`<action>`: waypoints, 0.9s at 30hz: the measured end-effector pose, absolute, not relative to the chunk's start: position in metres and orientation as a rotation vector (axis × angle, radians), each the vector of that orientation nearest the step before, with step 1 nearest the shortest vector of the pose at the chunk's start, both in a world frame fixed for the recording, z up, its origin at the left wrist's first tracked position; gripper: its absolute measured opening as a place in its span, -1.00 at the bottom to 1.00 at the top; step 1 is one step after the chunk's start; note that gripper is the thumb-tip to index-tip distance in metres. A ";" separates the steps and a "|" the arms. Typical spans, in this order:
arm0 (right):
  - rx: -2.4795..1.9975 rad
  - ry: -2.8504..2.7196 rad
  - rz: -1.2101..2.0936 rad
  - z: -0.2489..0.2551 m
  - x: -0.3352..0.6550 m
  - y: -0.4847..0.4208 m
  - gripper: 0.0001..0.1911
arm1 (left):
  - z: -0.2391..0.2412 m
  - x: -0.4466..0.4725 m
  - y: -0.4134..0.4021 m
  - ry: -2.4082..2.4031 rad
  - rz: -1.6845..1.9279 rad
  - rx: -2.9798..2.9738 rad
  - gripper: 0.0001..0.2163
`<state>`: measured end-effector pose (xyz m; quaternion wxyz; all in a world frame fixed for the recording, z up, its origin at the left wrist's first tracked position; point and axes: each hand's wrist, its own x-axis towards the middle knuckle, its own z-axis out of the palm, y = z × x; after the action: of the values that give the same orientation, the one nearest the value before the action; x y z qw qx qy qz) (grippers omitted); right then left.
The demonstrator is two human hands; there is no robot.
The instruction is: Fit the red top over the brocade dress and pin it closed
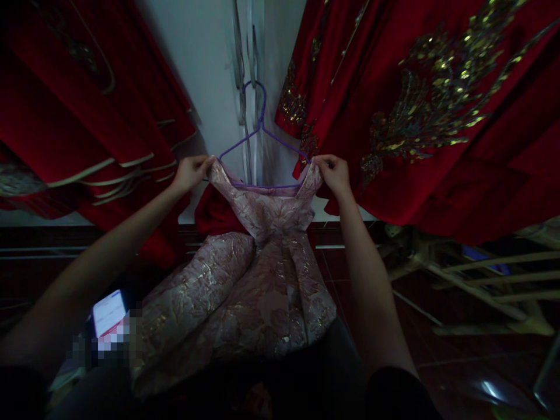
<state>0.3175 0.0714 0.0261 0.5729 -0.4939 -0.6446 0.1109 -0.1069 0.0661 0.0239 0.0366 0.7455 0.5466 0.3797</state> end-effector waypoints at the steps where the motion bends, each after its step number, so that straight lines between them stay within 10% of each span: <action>1: -1.191 -1.455 0.220 0.022 0.322 0.074 -0.69 | 0.021 -0.111 0.066 1.763 1.142 2.231 -0.49; 13: -1.361 -1.397 0.647 -0.082 0.295 0.011 -0.66 | -0.017 -0.113 0.015 1.776 0.784 2.257 -0.56; 27: -1.147 -1.607 0.580 -0.019 0.264 -0.048 -0.70 | -0.001 0.020 0.022 1.184 0.638 3.013 -0.68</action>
<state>0.2643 -0.0481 -0.0194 0.5158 -0.4777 -0.6689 0.2416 0.0200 0.0220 -0.0013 -0.0788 0.9103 0.3579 0.1927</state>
